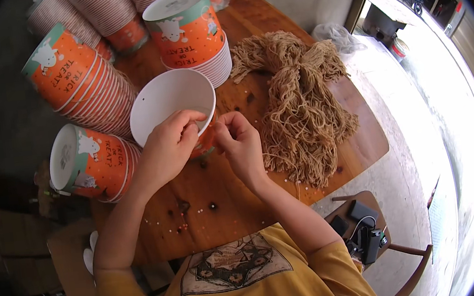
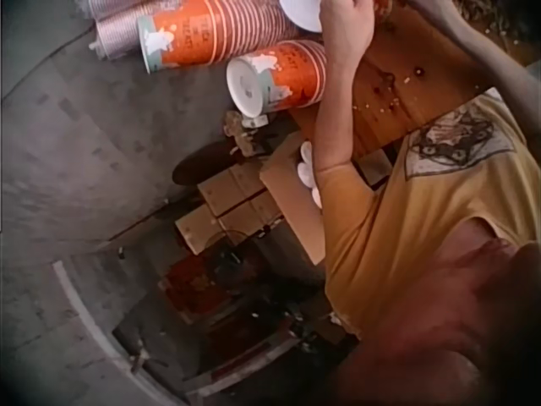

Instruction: Tying thin strings to the rims of patterned paper cups to create handles.

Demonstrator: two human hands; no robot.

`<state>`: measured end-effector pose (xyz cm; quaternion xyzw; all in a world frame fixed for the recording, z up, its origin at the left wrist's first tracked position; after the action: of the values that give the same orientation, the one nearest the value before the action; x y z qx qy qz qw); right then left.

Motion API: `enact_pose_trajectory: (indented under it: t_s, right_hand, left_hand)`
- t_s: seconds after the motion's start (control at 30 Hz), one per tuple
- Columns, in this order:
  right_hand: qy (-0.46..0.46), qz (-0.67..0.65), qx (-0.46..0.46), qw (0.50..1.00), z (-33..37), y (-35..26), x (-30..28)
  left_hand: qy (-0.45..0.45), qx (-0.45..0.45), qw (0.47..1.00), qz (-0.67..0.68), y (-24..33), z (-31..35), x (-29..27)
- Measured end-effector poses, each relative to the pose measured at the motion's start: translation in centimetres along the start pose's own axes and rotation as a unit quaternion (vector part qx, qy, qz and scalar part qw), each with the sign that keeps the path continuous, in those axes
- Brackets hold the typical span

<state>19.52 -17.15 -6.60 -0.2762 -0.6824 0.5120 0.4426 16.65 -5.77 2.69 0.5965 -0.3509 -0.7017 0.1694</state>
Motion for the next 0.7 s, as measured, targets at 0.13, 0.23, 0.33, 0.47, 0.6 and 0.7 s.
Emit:
enact_pose_trajectory:
  t_s: [0.13, 0.23, 0.33, 0.47, 0.6, 0.7]
  right_hand:
    - [0.005, 0.004, -0.015, 1.0, -0.3, -0.1, 0.0]
    - [0.01, -0.007, -0.016, 1.0, -0.3, -0.3, 0.0]
    - [0.013, -0.028, -0.017, 0.999, -0.3, -0.2, 0.0]
    - [0.015, -0.028, -0.02, 0.999, -0.2, -0.4, 0.0]
    - [0.026, 0.014, -0.039, 0.999, -0.1, -1.0, 0.0]
    - [0.037, 0.073, -0.052, 0.995, -0.1, -1.4, -0.3]
  left_hand:
    - [-0.007, 0.005, 1.0, -0.001, -0.1, -0.4, 0.1]
    - [-0.03, -0.02, 0.999, 0.019, -0.4, -0.6, 0.4]
    - [-0.038, -0.038, 0.998, 0.039, -0.8, -0.8, 0.6]
    - [-0.025, -0.012, 0.999, 0.033, -0.4, -1.1, 0.4]
    - [-0.049, -0.008, 0.996, 0.075, -1.8, -1.8, 0.9]
    - [-0.095, -0.038, 0.984, 0.148, -2.2, -2.6, 1.6]
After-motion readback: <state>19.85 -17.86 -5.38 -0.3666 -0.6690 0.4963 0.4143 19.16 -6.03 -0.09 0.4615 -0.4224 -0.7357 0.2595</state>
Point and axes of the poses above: each hand's wrist, its own z-axis away from the middle knuckle, its own x-axis out of the palm, y = z × x, the point moved 10 cm from there along -z, towards the middle knuckle, and after that the axes turned 15 degrees about -y, right-handed, at the moved point
